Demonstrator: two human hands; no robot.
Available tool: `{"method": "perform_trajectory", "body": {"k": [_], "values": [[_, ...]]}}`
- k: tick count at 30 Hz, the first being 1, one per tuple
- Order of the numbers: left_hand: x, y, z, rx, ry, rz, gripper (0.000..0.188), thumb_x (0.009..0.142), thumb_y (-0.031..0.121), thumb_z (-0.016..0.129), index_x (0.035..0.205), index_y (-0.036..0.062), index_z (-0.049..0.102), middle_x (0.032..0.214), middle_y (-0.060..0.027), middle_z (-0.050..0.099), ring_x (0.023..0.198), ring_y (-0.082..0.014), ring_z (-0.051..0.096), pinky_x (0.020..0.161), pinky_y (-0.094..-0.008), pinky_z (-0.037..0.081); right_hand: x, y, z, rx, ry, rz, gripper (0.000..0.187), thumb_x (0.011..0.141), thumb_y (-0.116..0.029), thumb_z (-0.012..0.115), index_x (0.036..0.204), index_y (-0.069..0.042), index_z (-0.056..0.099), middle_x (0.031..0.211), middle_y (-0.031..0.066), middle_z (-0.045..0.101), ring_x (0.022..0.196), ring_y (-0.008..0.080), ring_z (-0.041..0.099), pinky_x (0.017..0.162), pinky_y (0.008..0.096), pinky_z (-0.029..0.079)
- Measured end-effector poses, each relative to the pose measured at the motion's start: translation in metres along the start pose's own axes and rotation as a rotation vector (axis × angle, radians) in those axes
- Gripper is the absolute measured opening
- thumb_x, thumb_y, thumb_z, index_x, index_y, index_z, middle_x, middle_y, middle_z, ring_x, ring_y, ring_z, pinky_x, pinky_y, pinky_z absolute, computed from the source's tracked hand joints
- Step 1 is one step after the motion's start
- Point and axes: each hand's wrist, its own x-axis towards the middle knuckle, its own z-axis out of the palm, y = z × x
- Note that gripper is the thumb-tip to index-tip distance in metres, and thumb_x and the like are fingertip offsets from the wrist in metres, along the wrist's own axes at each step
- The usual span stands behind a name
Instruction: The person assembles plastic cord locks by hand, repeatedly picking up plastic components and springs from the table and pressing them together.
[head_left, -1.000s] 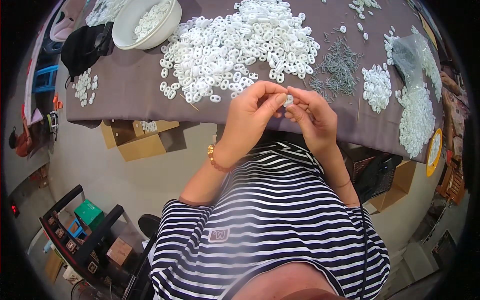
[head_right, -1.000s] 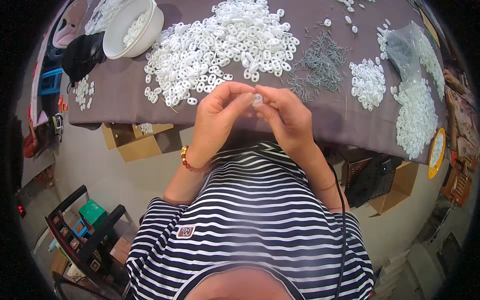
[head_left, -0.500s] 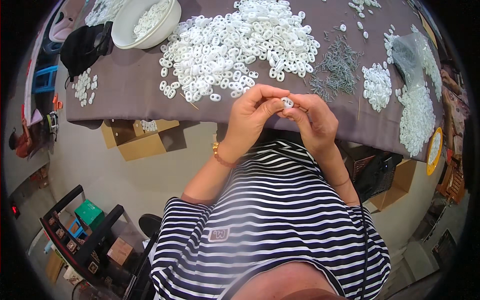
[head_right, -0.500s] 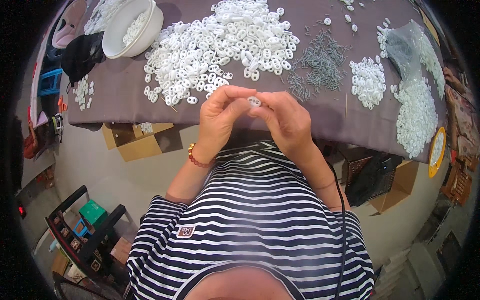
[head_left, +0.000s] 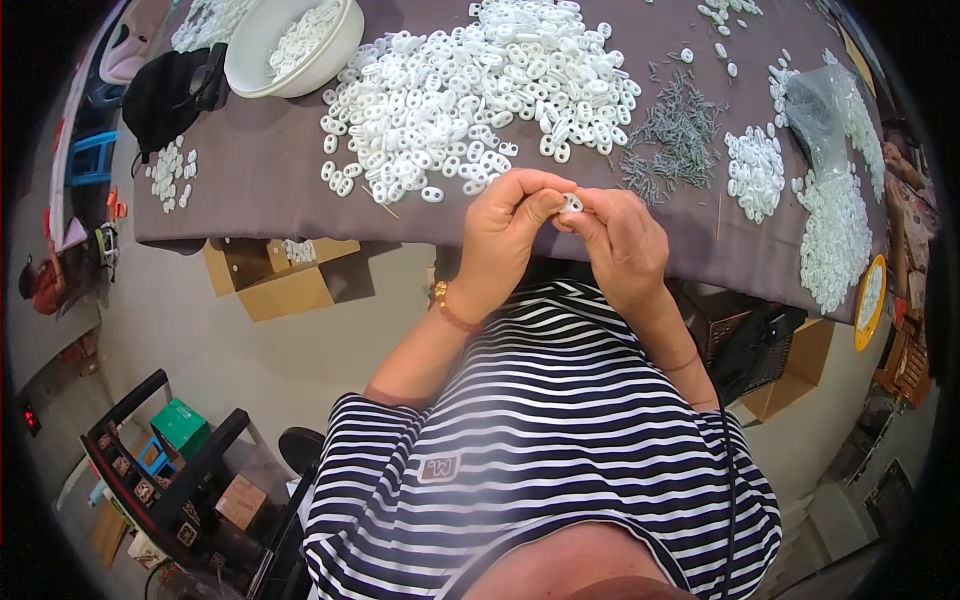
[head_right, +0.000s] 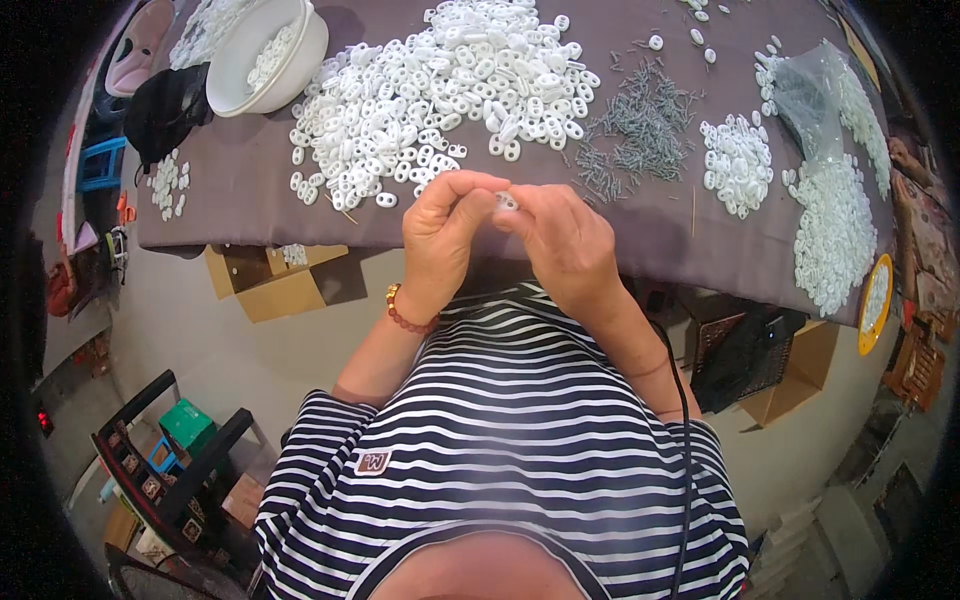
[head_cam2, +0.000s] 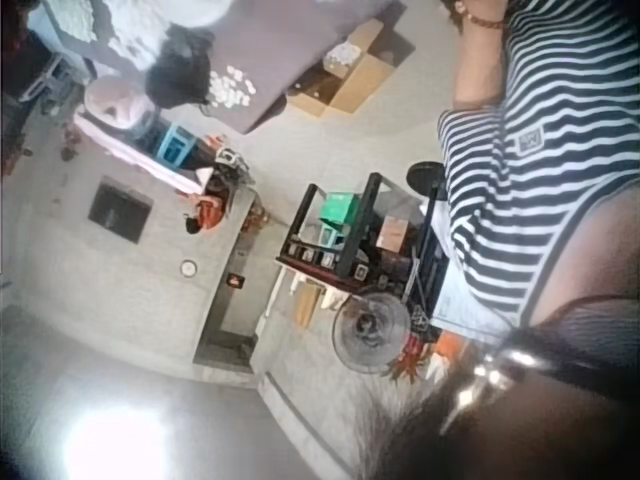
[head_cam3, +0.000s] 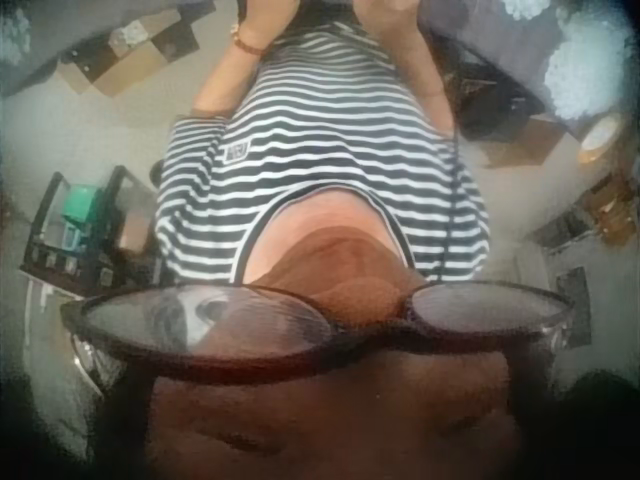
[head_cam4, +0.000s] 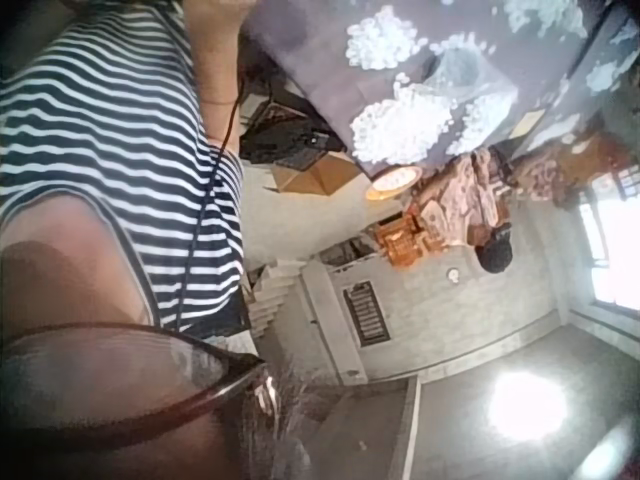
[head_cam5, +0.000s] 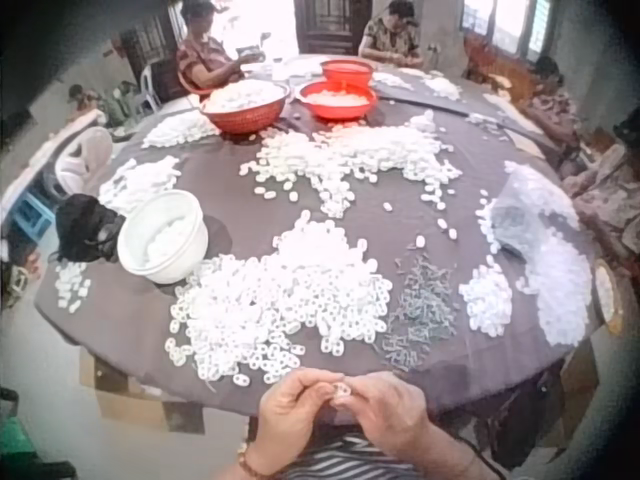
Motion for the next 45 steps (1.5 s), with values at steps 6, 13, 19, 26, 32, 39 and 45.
{"method": "perform_trajectory", "body": {"k": [6,13,19,26,32,39,45], "values": [[0.002,0.005,-0.001,-0.145,-0.074,-0.083,0.020,0.094,0.004,0.062,0.113,-0.0024,0.065,0.109,-0.0063,0.067,0.094,-0.0087,0.060,0.084,-0.0221,0.047,-0.001,0.003,-0.003,0.122,0.010,0.115,0.035,0.077,0.003,0.074,0.109,-0.001,0.061,0.091,0.0108,0.065,0.075,0.0254,0.064,0.063,0.0326,0.052],[0.001,-0.002,-0.005,0.044,-0.045,0.032,0.020,0.094,0.000,0.060,0.113,-0.0026,0.065,0.104,-0.0051,0.066,0.092,-0.0087,0.059,0.082,-0.0219,0.047,0.001,0.000,-0.002,0.107,0.005,0.052,0.036,0.076,0.004,0.074,0.110,0.000,0.061,0.091,0.0115,0.066,0.075,0.0256,0.064,0.063,0.0332,0.052],[-0.001,0.000,0.000,0.069,0.008,0.071,0.015,0.094,0.003,0.061,0.108,-0.0011,0.067,0.102,-0.0040,0.066,0.090,-0.0080,0.058,0.081,-0.0216,0.046,0.004,-0.001,0.001,0.021,0.020,-0.035,0.036,0.076,0.004,0.074,0.109,0.000,0.060,0.091,0.0110,0.065,0.074,0.0259,0.063,0.061,0.0334,0.052],[-0.002,-0.002,0.001,0.074,0.027,0.105,0.014,0.094,0.004,0.062,0.106,-0.0008,0.067,0.099,-0.0034,0.065,0.090,-0.0081,0.058,0.080,-0.0220,0.047,0.002,0.001,0.003,-0.019,0.030,-0.096,0.035,0.079,0.004,0.073,0.111,0.000,0.060,0.093,0.0109,0.064,0.074,0.0249,0.064,0.060,0.0329,0.052],[0.001,-0.003,-0.001,0.135,0.044,0.125,0.016,0.093,0.003,0.062,0.108,-0.0017,0.067,0.101,-0.0040,0.066,0.091,-0.0091,0.059,0.082,-0.0229,0.048,0.002,-0.001,0.001,0.133,0.004,0.085,0.035,0.082,0.009,0.069,0.115,0.001,0.061,0.098,0.0125,0.065,0.080,0.0166,0.067,0.070,0.0260,0.055],[0.001,-0.002,-0.002,0.135,0.019,0.111,0.017,0.093,0.001,0.062,0.109,-0.0013,0.067,0.101,-0.0041,0.065,0.091,-0.0091,0.059,0.082,-0.0225,0.048,-0.001,0.002,0.003,0.129,0.004,0.089,0.033,0.082,0.008,0.069,0.114,0.001,0.062,0.098,0.0127,0.066,0.080,0.0181,0.067,0.071,0.0271,0.055],[0.002,-0.007,0.000,0.121,0.041,0.168,0.013,0.095,0.004,0.061,0.104,-0.0028,0.066,0.091,-0.0064,0.062,0.076,-0.0111,0.064,0.068,-0.0224,0.052,0.004,0.000,0.003,0.058,0.023,-0.025,0.034,0.081,0.006,0.070,0.113,0.000,0.059,0.093,0.0120,0.066,0.077,0.0243,0.065,0.064,0.0325,0.053]]}}
